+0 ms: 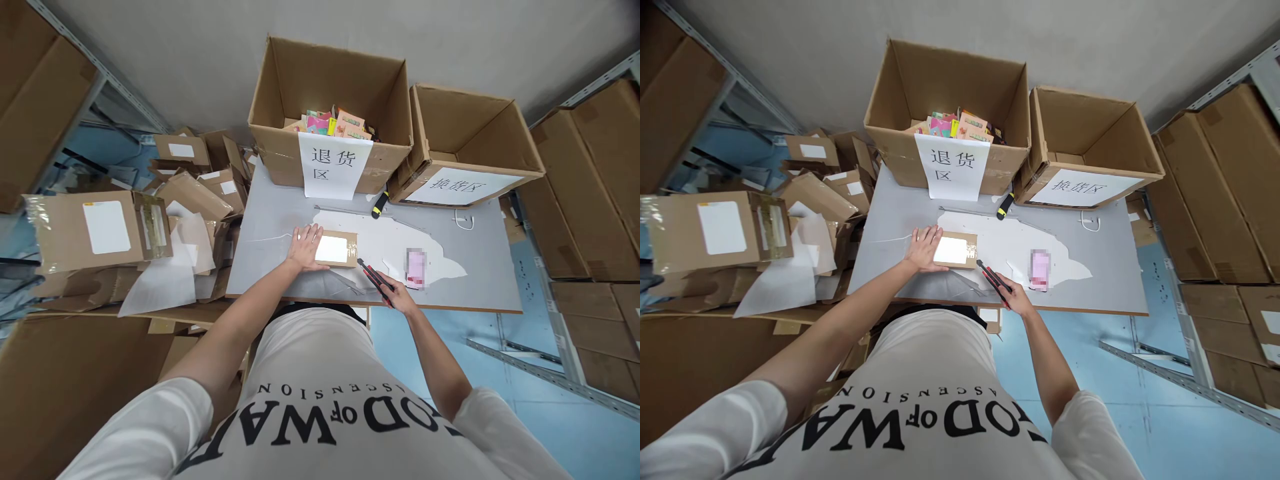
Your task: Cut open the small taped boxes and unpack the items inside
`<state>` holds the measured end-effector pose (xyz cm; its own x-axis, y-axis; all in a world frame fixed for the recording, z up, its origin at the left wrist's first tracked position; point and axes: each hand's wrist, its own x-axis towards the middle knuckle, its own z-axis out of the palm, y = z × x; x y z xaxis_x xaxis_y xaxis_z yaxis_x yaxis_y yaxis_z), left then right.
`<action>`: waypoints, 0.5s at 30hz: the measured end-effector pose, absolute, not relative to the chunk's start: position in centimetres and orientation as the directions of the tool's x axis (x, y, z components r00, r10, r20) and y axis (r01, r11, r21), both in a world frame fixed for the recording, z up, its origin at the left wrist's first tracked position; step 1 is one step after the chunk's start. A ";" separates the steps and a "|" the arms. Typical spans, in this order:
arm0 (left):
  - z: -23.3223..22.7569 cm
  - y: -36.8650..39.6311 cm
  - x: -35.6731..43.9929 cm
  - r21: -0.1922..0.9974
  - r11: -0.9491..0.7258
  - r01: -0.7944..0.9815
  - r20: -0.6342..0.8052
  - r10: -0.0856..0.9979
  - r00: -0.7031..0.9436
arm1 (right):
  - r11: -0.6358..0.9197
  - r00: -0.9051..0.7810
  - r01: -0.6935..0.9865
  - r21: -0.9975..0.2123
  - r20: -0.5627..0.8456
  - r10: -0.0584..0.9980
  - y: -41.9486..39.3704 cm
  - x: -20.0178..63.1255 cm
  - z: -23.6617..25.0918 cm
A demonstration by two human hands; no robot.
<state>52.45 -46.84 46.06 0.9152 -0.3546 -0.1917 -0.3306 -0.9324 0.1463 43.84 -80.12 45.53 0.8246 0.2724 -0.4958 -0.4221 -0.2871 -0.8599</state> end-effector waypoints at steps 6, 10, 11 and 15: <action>45.8 -46.8 52.6 0.156 -0.928 -0.338 -0.188 -0.364 0.912 | -0.287 0.814 -0.430 -0.856 -0.505 0.288 -80.6 42.2 45.5; 45.8 -46.8 52.6 0.150 -0.928 -0.342 -0.206 -0.367 0.907 | -0.275 0.834 -0.421 -0.864 -0.488 0.259 -80.7 41.9 45.1; 45.9 -46.8 52.6 0.145 -0.929 -0.340 -0.212 -0.365 0.906 | -0.278 0.837 -0.420 -0.864 -0.487 0.249 -80.8 41.8 45.0; 46.0 -46.8 52.3 0.128 -0.933 -0.337 -0.215 -0.358 0.909 | -0.304 0.864 -0.415 -0.858 -0.476 0.166 -81.8 41.7 44.3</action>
<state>52.34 -46.81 46.04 0.9088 -0.3578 -0.2148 -0.3369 -0.9328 0.1282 41.70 -81.82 44.33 0.8637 0.1659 -0.4760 -0.4145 -0.3035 -0.8579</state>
